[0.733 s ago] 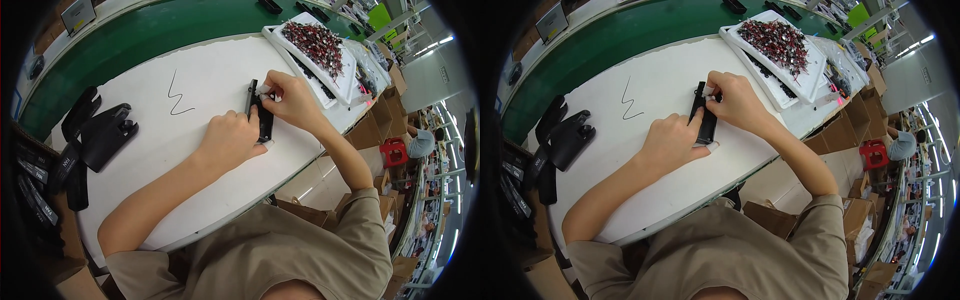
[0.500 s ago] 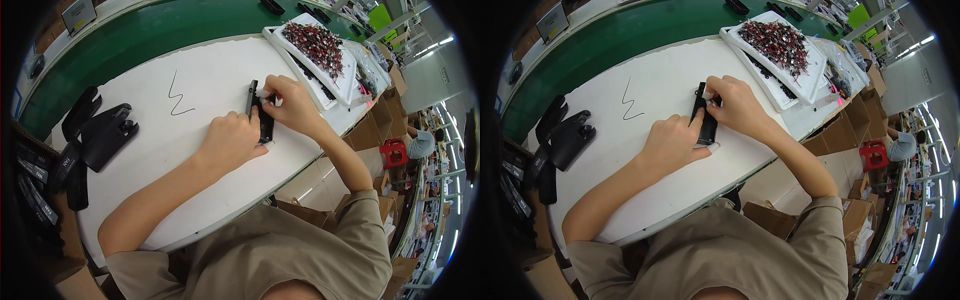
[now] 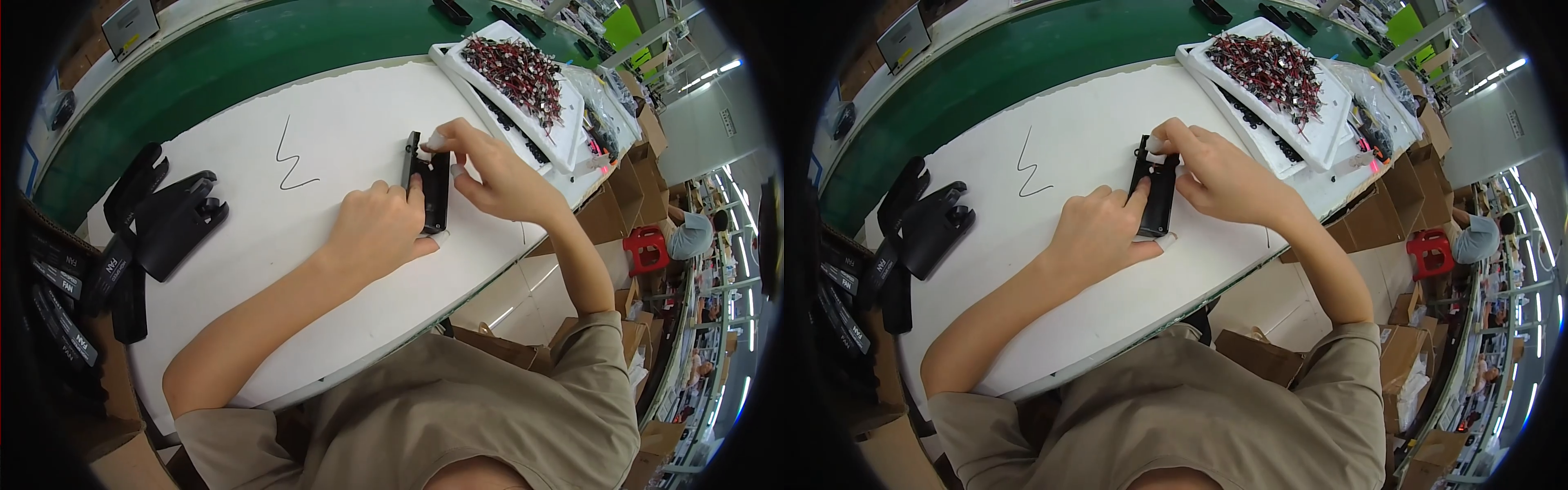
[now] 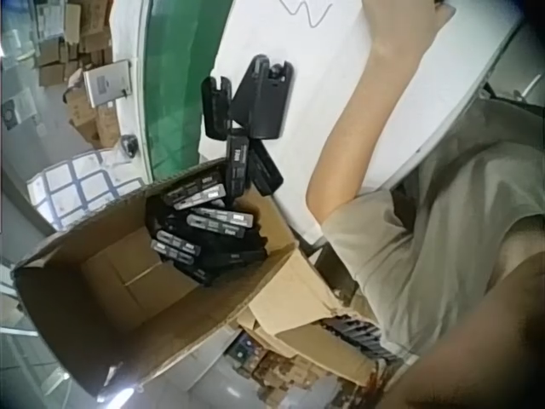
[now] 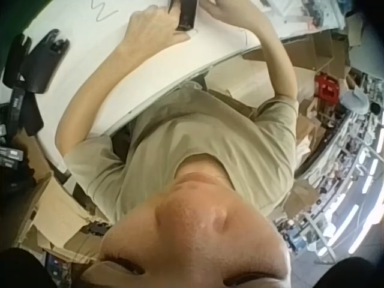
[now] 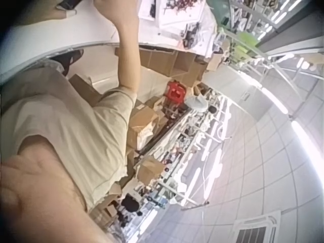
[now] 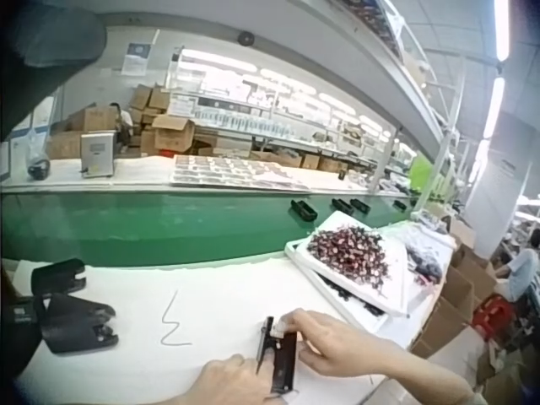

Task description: The person assembles small electronic devices by placing internal wiring harnesses and electronic components into plastic casings by hand, taking the components from plastic trays and cardboard boxes.

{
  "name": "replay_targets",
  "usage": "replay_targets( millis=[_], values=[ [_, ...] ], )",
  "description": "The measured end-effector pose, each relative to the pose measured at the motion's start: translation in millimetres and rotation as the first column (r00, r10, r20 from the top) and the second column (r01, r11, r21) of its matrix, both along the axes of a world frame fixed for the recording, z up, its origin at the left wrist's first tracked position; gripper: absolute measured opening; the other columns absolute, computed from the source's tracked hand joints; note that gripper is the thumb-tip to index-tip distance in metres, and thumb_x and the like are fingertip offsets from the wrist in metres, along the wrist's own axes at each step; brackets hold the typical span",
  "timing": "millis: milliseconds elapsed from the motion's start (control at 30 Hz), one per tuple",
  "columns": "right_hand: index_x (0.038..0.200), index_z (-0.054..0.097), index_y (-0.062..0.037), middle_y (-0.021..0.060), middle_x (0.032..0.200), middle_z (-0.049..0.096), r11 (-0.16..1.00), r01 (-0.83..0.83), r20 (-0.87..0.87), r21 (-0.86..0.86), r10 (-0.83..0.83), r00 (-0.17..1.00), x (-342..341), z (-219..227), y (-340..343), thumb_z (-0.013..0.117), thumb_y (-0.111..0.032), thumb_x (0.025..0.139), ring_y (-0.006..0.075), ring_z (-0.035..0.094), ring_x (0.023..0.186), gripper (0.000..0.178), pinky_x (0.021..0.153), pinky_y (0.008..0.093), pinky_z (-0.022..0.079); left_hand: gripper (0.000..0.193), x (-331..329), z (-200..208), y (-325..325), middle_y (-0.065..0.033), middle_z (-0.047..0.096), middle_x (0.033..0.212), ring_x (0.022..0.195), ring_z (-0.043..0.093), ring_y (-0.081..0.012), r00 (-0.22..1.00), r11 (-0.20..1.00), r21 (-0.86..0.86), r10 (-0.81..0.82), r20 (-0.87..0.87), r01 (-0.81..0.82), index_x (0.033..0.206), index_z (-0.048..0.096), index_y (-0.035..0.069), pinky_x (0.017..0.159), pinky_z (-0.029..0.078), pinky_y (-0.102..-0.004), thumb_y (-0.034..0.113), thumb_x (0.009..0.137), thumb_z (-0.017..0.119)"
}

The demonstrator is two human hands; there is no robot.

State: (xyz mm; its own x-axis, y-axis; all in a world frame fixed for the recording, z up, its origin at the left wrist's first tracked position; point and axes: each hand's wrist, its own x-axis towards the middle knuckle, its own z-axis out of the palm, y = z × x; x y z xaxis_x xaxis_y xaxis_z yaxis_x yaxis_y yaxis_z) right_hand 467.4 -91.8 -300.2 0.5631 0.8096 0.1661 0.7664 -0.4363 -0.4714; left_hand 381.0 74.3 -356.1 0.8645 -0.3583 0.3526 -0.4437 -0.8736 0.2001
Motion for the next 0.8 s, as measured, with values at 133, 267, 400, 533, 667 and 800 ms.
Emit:
replay_targets(
  millis=[133,267,400,533,667,800],
  values=[
    [0.109,0.044,-0.003,0.005,0.09,0.064,0.986,-0.009,0.116,0.166,-0.011,0.993,0.1,-6.5,0.9,0.056,0.005,0.068,0.024,0.053,0.082,0.044,0.069,0.0331,0.044,0.071,0.3,1.0,-0.9,-0.0051,0.058,0.062,0.059,0.056,-0.0156,1.0,1.0,0.03,-0.007,0.006,0.007,0.105,0.058,-0.007,0.046,0.046,-0.0263,0.044,0.059,0.075],
    [0.105,0.046,-0.0035,0.006,0.082,0.062,0.992,0.021,0.145,0.128,-0.04,0.989,3.2,-13.0,8.6,0.06,0.003,0.069,0.025,0.053,0.082,0.039,0.072,0.0335,0.042,0.073,0.4,1.2,-2.1,-0.0049,0.058,0.062,0.059,0.055,-0.0155,1.0,0.999,0.051,-0.01,0.02,0.009,0.106,0.058,-0.007,0.046,0.045,-0.0259,0.046,0.057,0.075],
    [0.1,0.045,-0.0041,0.0067,0.079,0.061,0.996,0.036,0.125,0.076,-0.046,0.991,4.0,-13.7,16.0,0.058,0.004,0.069,0.0263,0.054,0.081,0.034,0.073,0.0349,0.04,0.074,-1.7,-0.3,-1.7,-0.0049,0.057,0.062,0.059,0.055,-0.0158,1.0,1.0,0.027,0.012,0.018,-0.013,0.106,0.058,-0.007,0.046,0.045,-0.0257,0.045,0.057,0.076],
    [0.095,0.042,-0.005,0.0065,0.073,0.058,0.996,0.04,0.097,0.075,-0.047,0.994,5.9,-14.7,18.8,0.056,0.004,0.069,0.0261,0.054,0.076,0.031,0.072,0.035,0.037,0.072,-1.1,-0.6,-1.4,-0.0053,0.057,0.062,0.059,0.055,-0.0161,1.0,0.999,0.033,-0.007,0.013,0.006,0.105,0.058,-0.006,0.046,0.045,-0.0255,0.045,0.057,0.076],
    [0.094,0.042,-0.0061,0.0072,0.068,0.055,1.0,-0.018,0.25,-0.016,0.021,0.968,5.5,-13.7,23.9,0.052,0.006,0.066,0.0255,0.055,0.071,0.032,0.07,0.0341,0.036,0.073,0.8,2.7,-1.6,-0.0061,0.057,0.061,0.058,0.055,-0.0169,1.0,1.0,0.012,-0.01,-0.002,0.01,0.101,0.059,-0.008,0.044,0.045,-0.0266,0.043,0.053,0.078],
    [0.096,0.047,-0.0055,0.0079,0.066,0.055,0.997,-0.026,0.206,-0.069,0.04,0.978,13.9,-4.8,21.2,0.051,0.007,0.065,0.0263,0.055,0.069,0.034,0.072,0.0337,0.035,0.073,6.5,4.9,-2.9,-0.0083,0.056,0.06,0.058,0.056,-0.0191,0.998,0.998,0.052,-0.036,0.043,0.034,0.098,0.059,-0.011,0.043,0.046,-0.0288,0.039,0.049,0.079]
  ],
)
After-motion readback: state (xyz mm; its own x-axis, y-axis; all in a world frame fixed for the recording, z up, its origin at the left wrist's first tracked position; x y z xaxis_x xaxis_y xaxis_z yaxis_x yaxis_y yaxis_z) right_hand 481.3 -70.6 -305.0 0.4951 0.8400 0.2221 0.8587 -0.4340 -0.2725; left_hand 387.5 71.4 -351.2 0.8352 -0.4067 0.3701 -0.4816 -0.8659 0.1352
